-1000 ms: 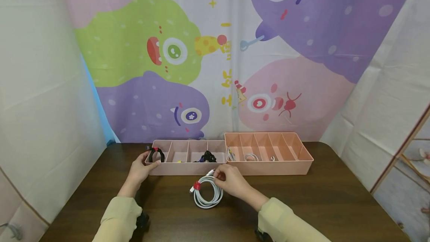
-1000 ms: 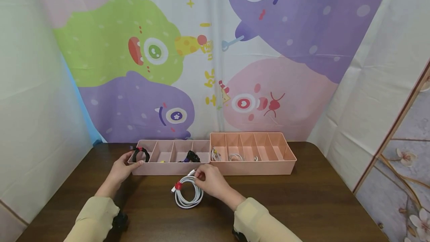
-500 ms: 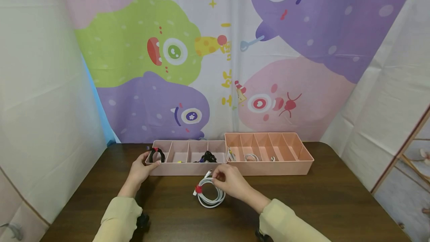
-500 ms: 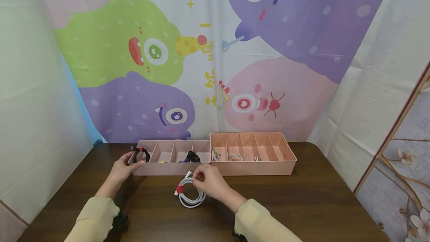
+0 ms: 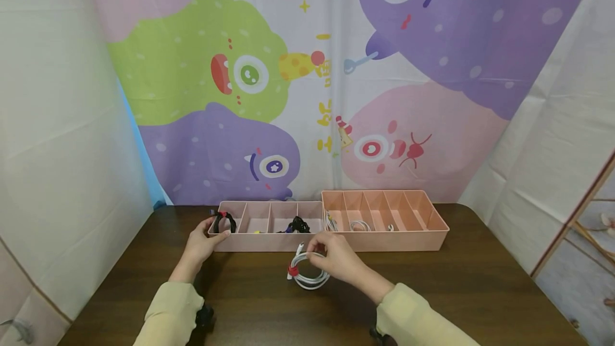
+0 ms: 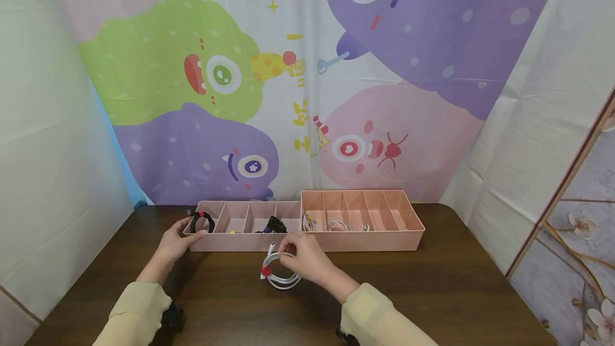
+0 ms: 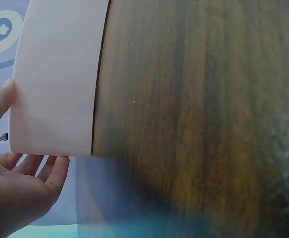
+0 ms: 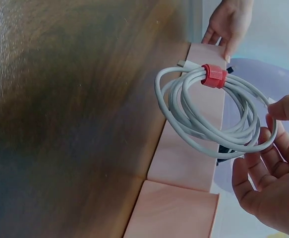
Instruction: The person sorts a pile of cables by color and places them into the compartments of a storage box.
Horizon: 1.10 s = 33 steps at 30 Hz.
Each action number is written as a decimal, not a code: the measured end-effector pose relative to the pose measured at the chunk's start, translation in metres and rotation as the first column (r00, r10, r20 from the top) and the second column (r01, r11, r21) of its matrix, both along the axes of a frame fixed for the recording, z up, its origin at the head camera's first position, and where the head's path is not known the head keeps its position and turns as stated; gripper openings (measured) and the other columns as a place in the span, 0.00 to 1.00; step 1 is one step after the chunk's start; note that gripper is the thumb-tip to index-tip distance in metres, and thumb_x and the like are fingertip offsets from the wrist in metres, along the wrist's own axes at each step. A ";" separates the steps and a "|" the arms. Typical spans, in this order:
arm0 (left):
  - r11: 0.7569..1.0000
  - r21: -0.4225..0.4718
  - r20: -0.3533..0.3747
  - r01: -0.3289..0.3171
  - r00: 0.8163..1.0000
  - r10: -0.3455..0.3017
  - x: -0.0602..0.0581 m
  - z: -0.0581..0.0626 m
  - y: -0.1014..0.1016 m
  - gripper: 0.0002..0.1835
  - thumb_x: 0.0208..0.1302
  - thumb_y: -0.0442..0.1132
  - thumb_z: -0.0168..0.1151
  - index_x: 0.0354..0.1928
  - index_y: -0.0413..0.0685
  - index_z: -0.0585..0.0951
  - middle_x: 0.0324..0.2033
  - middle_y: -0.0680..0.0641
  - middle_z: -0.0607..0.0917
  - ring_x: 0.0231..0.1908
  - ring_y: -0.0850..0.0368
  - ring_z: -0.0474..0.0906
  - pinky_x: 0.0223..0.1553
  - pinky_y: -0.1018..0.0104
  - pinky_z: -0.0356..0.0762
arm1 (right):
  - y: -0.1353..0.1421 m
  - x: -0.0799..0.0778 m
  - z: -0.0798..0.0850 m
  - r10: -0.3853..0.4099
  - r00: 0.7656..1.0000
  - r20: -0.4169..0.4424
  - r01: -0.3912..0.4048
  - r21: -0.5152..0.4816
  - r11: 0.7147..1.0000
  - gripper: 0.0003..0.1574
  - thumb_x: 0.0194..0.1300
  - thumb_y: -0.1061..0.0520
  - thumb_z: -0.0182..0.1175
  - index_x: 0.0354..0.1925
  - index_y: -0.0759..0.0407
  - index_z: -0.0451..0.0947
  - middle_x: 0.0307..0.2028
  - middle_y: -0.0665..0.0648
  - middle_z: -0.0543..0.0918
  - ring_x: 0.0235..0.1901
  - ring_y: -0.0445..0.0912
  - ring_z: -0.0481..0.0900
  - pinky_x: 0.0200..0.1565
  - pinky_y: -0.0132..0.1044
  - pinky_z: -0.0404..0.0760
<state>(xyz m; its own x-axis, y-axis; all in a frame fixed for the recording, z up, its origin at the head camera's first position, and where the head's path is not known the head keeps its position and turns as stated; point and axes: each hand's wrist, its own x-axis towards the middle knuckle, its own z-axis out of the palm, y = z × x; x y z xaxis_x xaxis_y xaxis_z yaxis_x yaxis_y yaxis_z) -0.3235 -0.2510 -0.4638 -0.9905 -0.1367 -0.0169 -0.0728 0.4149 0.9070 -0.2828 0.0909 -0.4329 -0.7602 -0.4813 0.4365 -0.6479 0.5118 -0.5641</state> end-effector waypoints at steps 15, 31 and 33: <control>1.000 -0.005 -0.014 -0.003 1.000 0.003 0.000 0.000 -0.001 0.38 0.63 0.40 0.61 0.68 0.32 0.56 0.66 0.29 0.60 0.64 0.35 0.59 0.63 0.44 0.60 | 0.013 0.001 0.016 -0.007 0.999 -0.036 0.007 0.009 1.000 0.05 0.51 0.62 0.65 0.26 0.53 0.78 0.25 0.45 0.75 0.28 0.43 0.74 0.30 0.27 0.74; 1.000 -0.010 -0.004 -0.007 1.000 0.007 0.000 0.001 0.000 0.37 0.63 0.39 0.61 0.68 0.32 0.55 0.66 0.28 0.60 0.64 0.35 0.59 0.62 0.43 0.61 | 0.026 0.009 0.033 -0.001 0.999 -0.034 0.003 0.063 0.998 0.06 0.52 0.62 0.64 0.26 0.51 0.77 0.26 0.46 0.76 0.28 0.40 0.74 0.30 0.28 0.74; 1.000 -0.007 -0.001 -0.006 1.000 0.006 0.000 0.001 0.000 0.37 0.63 0.39 0.61 0.68 0.32 0.55 0.66 0.28 0.60 0.64 0.35 0.59 0.62 0.43 0.60 | 0.028 0.010 0.036 -0.008 0.999 -0.037 0.011 0.066 0.998 0.06 0.52 0.62 0.64 0.26 0.51 0.77 0.26 0.45 0.76 0.28 0.39 0.74 0.30 0.28 0.74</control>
